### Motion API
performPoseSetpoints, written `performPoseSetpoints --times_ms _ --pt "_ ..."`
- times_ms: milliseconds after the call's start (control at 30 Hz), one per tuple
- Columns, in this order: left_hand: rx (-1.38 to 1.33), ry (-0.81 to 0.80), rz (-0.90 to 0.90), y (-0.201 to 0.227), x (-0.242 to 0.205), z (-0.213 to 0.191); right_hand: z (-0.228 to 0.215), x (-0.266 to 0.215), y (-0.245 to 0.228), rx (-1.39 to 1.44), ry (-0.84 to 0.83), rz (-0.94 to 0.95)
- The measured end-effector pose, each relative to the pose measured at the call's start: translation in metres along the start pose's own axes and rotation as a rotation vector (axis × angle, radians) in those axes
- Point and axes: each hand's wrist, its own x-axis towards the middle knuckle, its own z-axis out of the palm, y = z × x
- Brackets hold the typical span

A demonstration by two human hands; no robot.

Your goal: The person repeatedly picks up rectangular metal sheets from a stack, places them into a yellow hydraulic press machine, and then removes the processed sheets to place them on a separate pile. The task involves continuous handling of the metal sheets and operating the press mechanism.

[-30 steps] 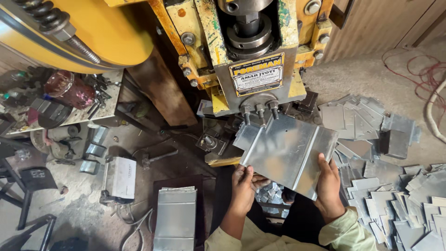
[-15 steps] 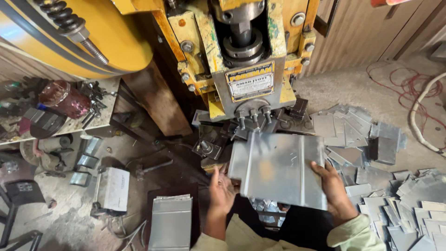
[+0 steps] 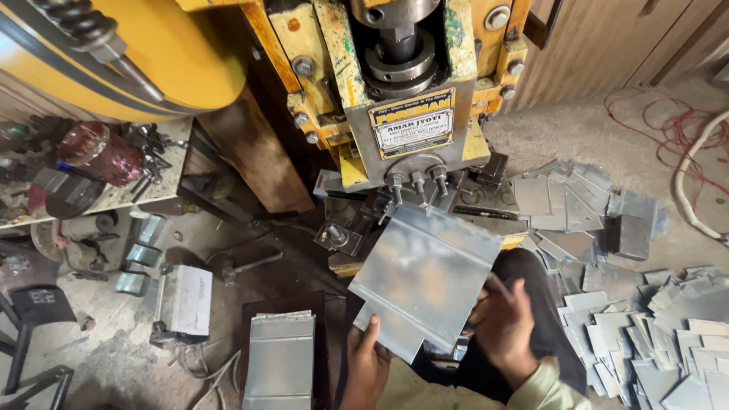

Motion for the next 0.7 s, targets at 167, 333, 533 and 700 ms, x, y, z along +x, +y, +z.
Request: performPoseSetpoints --times_ms 167,333,533,700 --pt "0.044 0.101 -0.007 0.002 0.015 0.045 0.027 0.030 0.033 -0.527 0.617 0.082" --pt "0.077 0.030 0.016 0.005 0.033 0.069 0.021 0.054 0.026 -0.584 0.580 0.005" --pt "0.064 0.118 0.003 -0.005 0.035 0.060 0.020 0.054 0.029 -0.546 0.583 0.013" --pt "0.026 -0.018 0.052 -0.005 0.036 0.059 0.020 0.051 0.026 -0.562 0.557 0.008"
